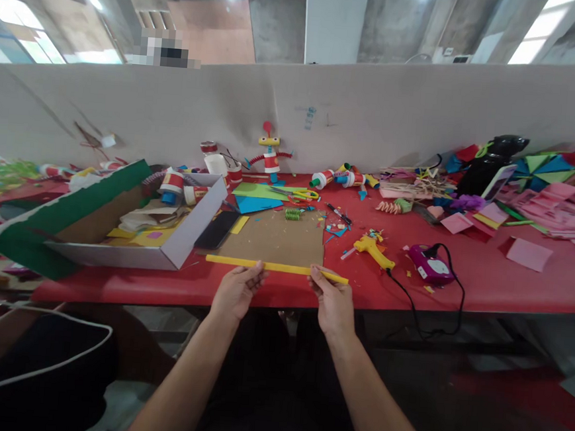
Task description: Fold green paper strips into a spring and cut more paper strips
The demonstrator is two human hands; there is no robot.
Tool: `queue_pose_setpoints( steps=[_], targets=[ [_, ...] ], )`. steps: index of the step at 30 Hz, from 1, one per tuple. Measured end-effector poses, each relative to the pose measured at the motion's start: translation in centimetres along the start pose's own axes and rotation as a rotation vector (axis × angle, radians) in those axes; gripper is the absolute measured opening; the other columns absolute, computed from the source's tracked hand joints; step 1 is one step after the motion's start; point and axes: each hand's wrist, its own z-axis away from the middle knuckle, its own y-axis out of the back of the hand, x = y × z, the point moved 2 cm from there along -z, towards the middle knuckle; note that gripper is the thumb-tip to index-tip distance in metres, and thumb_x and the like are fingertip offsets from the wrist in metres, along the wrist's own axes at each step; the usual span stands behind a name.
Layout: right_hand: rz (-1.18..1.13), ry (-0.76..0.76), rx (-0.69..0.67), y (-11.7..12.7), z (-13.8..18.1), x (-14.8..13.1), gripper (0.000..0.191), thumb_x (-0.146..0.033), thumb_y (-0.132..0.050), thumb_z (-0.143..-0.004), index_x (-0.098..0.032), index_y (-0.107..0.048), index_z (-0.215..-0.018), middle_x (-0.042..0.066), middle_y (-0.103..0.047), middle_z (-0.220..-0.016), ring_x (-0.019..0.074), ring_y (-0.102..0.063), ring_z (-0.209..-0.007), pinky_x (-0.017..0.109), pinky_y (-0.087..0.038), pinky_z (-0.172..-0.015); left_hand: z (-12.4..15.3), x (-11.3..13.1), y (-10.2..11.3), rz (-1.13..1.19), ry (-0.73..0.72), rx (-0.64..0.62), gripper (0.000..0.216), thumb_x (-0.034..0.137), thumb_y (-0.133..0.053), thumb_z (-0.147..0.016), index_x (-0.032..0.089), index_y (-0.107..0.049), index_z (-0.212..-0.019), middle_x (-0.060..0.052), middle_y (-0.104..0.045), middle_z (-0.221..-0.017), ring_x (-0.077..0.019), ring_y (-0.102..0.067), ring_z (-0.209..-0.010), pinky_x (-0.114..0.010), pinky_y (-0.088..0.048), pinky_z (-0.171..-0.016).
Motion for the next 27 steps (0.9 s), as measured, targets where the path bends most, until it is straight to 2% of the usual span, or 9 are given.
queue_pose_setpoints(
  steps=[7, 14, 22, 25, 27],
  targets=[
    [-0.002, 0.034, 0.083, 2.4, -0.5, -1.5, 0.024, -0.015, -0.083, -0.046, -0.014, -0.071, -0.067, 0.0, -0.068, -0.062, 0.0078, -0.06, -0.055, 0.015, -0.05, -0.049, -1.2, 2.7, 3.2, 0.125, -0.086, 0.119, 0.02, 0.005, -0.069, -0.059, 0.014, -0.052, -0.061, 0.0, -0.065, -0.059, -0.0086, -0.062, -0.056, -0.016, -0.046, -0.053],
    [0.0, 0.016, 0.075, 2.3, -0.5, -1.5, 0.025, -0.016, -0.083, -0.046, -0.015, -0.071, -0.067, 0.0, -0.068, -0.063, 0.0084, -0.061, -0.056, 0.016, -0.051, -0.05, -1.4, 2.9, 3.8, 0.187, -0.103, 0.098, 0.019, 0.004, -0.067, -0.061, 0.015, -0.051, -0.064, 0.002, -0.063, -0.059, -0.0073, -0.061, -0.056, -0.016, -0.044, -0.054],
    [0.025, 0.064, 0.082, 3.0, -1.1, -2.4, 0.029, -0.019, -0.084, -0.042, -0.017, -0.07, -0.067, -0.001, -0.067, -0.065, 0.0068, -0.06, -0.056, 0.014, -0.05, -0.05, -1.8, 4.1, 5.7, 0.213, -0.158, 0.139, 0.019, 0.006, -0.067, -0.063, 0.015, -0.05, -0.063, 0.004, -0.059, -0.057, -0.005, -0.058, -0.053, -0.015, -0.044, -0.057],
    [0.033, 0.076, 0.081, 3.1, -1.1, -2.6, 0.028, -0.019, -0.084, -0.043, -0.017, -0.07, -0.066, -0.002, -0.066, -0.063, 0.0068, -0.059, -0.055, 0.014, -0.049, -0.049, -1.7, 4.2, 5.7, 0.209, -0.172, 0.098, 0.016, 0.007, -0.064, -0.068, 0.016, -0.051, -0.066, 0.002, -0.064, -0.064, -0.0065, -0.061, -0.059, -0.018, -0.047, -0.063],
    [0.058, 0.089, 0.06, 2.9, -1.2, -2.6, 0.026, -0.02, -0.083, -0.046, -0.018, -0.07, -0.067, -0.002, -0.066, -0.063, 0.0075, -0.06, -0.055, 0.015, -0.05, -0.049, -1.5, 4.2, 5.3, 0.229, -0.172, 0.038, 0.012, 0.011, -0.062, -0.072, 0.017, -0.052, -0.071, -0.003, -0.068, -0.08, -0.0097, -0.064, -0.07, -0.023, -0.049, -0.07]
  ],
)
